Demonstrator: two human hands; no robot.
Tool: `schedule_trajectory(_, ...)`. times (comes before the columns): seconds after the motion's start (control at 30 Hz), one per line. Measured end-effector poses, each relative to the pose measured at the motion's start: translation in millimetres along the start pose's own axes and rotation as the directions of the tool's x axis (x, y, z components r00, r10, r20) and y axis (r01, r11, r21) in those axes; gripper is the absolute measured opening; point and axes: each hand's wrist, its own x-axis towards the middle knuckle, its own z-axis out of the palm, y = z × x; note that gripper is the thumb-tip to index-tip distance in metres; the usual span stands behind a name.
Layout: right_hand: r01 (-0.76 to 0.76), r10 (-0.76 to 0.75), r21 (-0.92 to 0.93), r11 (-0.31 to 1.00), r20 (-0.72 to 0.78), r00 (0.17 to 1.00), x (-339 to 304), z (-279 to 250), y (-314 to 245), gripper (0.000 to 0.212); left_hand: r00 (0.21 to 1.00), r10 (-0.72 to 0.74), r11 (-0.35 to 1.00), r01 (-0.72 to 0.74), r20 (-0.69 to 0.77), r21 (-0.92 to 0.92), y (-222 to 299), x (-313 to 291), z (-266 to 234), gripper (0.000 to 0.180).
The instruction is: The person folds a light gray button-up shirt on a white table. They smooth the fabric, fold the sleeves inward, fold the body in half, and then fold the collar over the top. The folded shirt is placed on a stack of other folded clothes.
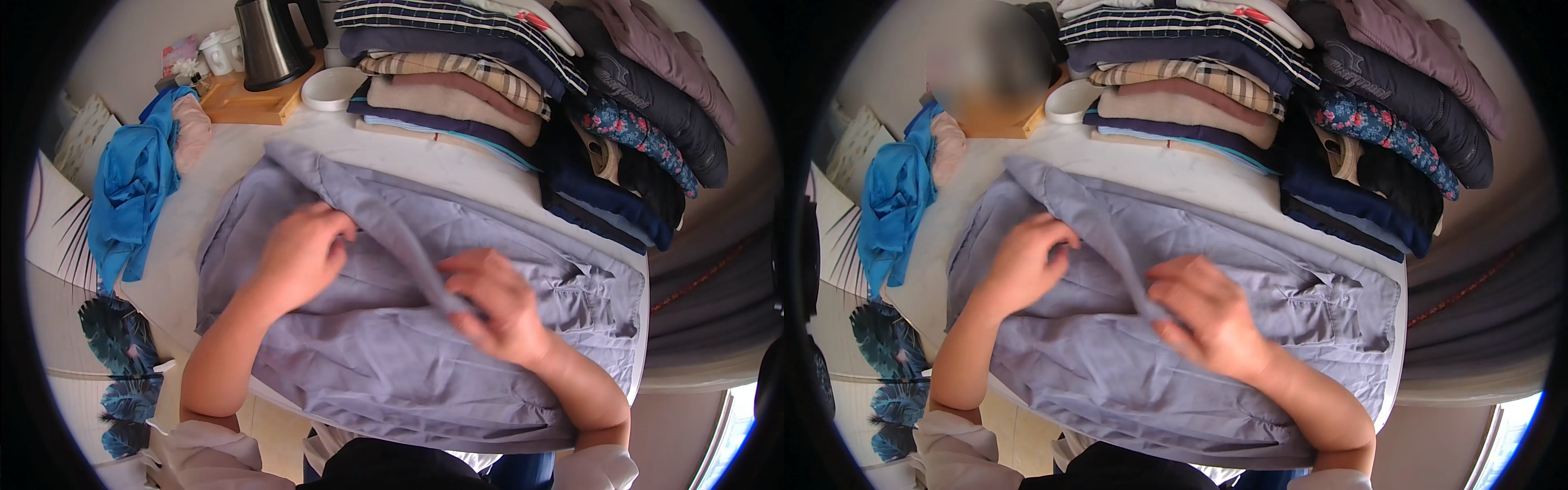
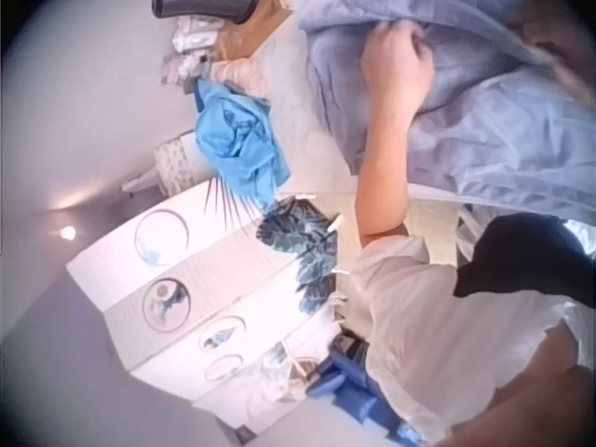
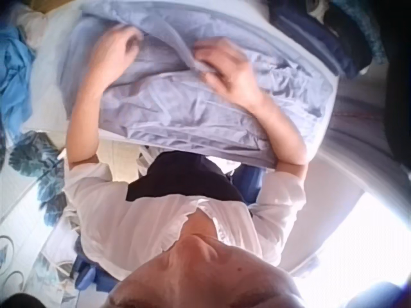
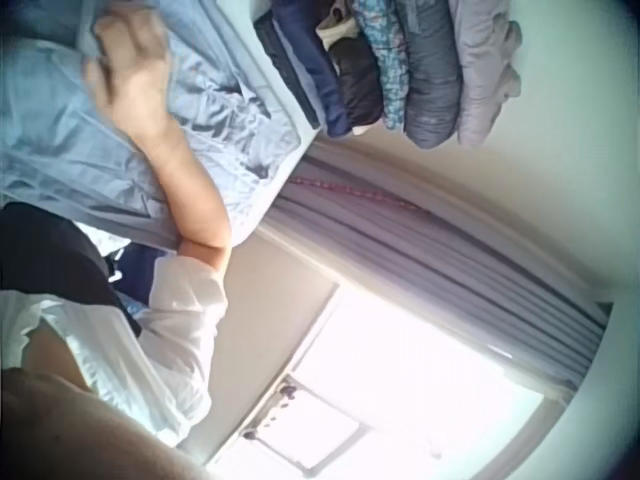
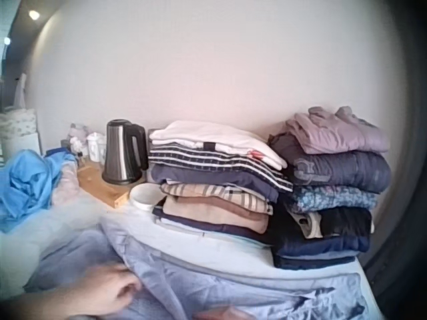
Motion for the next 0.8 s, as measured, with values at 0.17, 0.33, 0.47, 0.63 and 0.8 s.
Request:
schedule_trajectory(0.17, 0.118, -0.080, -0.133, 0.984, 0.265, 0.961, -5, 18, -10, 0.039, 0.942, -0.258, 0.943, 0.294, -0.213, 0.156, -21, 6, -32, 0.013)
schedule_trajectory(0.33, 0.205, -0.178, -0.153, 0.967, 0.174, 0.969, -5, 16, -9, 0.033, 0.949, 0.035, 0.999, -0.036, -0.314, 0.003, -14, 12, -31, 0.029)
schedule_trajectory(0.47, 0.273, -0.262, -0.153, 0.950, 0.086, 0.961, -4, 19, -12, 0.027, 0.985, 0.125, 0.981, -0.105, -0.120, 0.163, -14, 12, -8, 0.049)
schedule_trajectory(0.63, 0.222, -0.189, -0.133, 0.966, 0.228, 0.955, 0, 17, -16, 0.026, 0.949, -0.119, 0.952, 0.025, 0.293, 0.306, -25, 1, -1, 0.065)
schedule_trajectory(0.8, 0.142, -0.116, -0.086, 0.986, 0.259, 0.959, -3, 23, -13, 0.030, 0.998, -0.033, 0.970, 0.020, 0.049, 0.240, -19, 9, 1, 0.063)
